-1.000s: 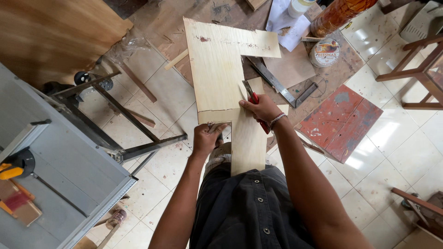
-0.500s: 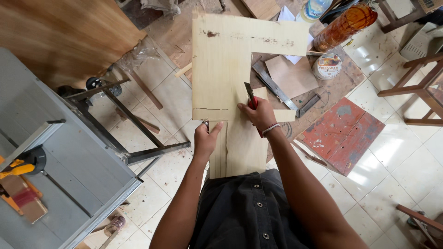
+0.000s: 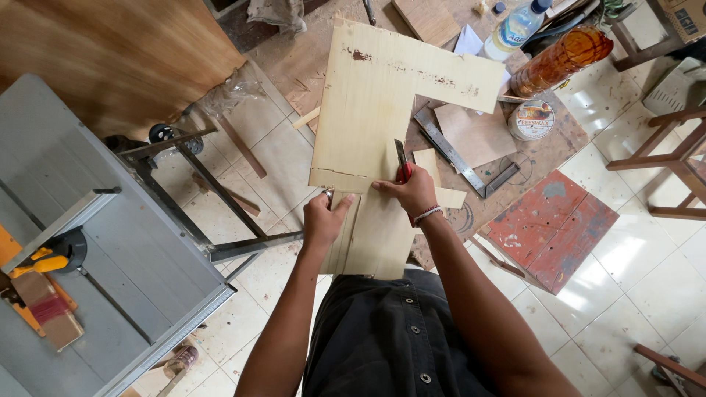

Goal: The person marks lines on a piece of wood using a square and a pencil, then uses a small blade to score or cut along the marked lines.

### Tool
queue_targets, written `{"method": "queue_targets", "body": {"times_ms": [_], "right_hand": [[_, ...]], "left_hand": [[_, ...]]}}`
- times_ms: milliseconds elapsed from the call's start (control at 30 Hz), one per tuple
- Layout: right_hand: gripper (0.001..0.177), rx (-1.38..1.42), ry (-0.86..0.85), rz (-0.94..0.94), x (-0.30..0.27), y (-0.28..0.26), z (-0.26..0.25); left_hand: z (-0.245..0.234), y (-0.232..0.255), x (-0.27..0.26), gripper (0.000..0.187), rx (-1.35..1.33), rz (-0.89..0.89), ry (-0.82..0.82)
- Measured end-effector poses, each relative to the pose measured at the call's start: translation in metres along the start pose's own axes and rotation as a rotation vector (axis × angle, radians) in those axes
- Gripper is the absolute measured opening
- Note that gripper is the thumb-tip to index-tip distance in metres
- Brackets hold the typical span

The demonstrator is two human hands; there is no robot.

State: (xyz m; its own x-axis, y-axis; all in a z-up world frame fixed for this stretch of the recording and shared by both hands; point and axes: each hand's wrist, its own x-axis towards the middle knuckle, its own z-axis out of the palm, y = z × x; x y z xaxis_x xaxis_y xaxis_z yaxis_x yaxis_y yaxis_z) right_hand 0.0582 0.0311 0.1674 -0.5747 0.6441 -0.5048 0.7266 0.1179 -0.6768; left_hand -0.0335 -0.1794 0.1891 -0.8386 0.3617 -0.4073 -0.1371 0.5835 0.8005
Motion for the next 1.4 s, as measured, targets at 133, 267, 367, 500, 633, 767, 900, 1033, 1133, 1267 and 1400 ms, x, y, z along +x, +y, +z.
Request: {"method": "queue_targets", "body": {"times_ms": [133, 267, 367, 500, 633, 767, 900, 1033, 1133, 1267, 1400], "right_hand": [[0.059, 0.069, -0.008, -0.047, -0.003, -0.007, -0.002], [0.061, 0.001, -0.043, -0.075, -0.01, -0.021, -0.01], [0.051, 0.075, -0.148, -0.104, -0.022, -0.027, -0.024], [0.048, 0.202, -0.237, -0.135, -0.017, -0.017, -0.036], [0.045, 0.249, -0.339, -0.169, -0.028, -0.026, -0.062], [0.044, 0.254, -0.378, -0.205, -0.035, -0.025, -0.078], [0.043, 0.305, -0.338, -0.221, -0.046, -0.022, -0.093], [0.046, 0.324, -0.242, -0.26, -0.055, -0.017, -0.1], [0.05, 0.309, -0.192, -0.271, -0.061, -0.013, -0.101], [0.051, 0.319, -0.157, -0.257, -0.069, -0.008, -0.1], [0.052, 0.298, -0.149, -0.238, -0.076, -0.005, -0.104]], "left_hand": [[-0.003, -0.011, -0.001, 0.047, -0.061, 0.023, -0.026], [0.0, -0.025, -0.002, 0.051, -0.076, 0.044, -0.125], [-0.015, 0.037, -0.029, 0.053, -0.125, 0.128, -0.152], [-0.03, 0.045, -0.031, 0.019, 0.6, 1.124, 0.138], [-0.029, 0.038, -0.032, 0.017, 0.222, 1.073, 0.017], [-0.031, 0.049, -0.045, 0.014, 0.125, 0.887, -0.162], [-0.019, 0.095, -0.086, 0.026, -0.033, 0.749, -0.086], [0.002, 0.068, -0.095, 0.056, 0.025, 0.514, -0.007], [0.008, 0.063, -0.093, 0.066, 0.02, 0.347, -0.053], [0.007, 0.077, -0.097, 0.066, 0.078, 0.254, -0.029], [0.014, 0.082, -0.105, 0.066, 0.111, 0.191, 0.006]]}}
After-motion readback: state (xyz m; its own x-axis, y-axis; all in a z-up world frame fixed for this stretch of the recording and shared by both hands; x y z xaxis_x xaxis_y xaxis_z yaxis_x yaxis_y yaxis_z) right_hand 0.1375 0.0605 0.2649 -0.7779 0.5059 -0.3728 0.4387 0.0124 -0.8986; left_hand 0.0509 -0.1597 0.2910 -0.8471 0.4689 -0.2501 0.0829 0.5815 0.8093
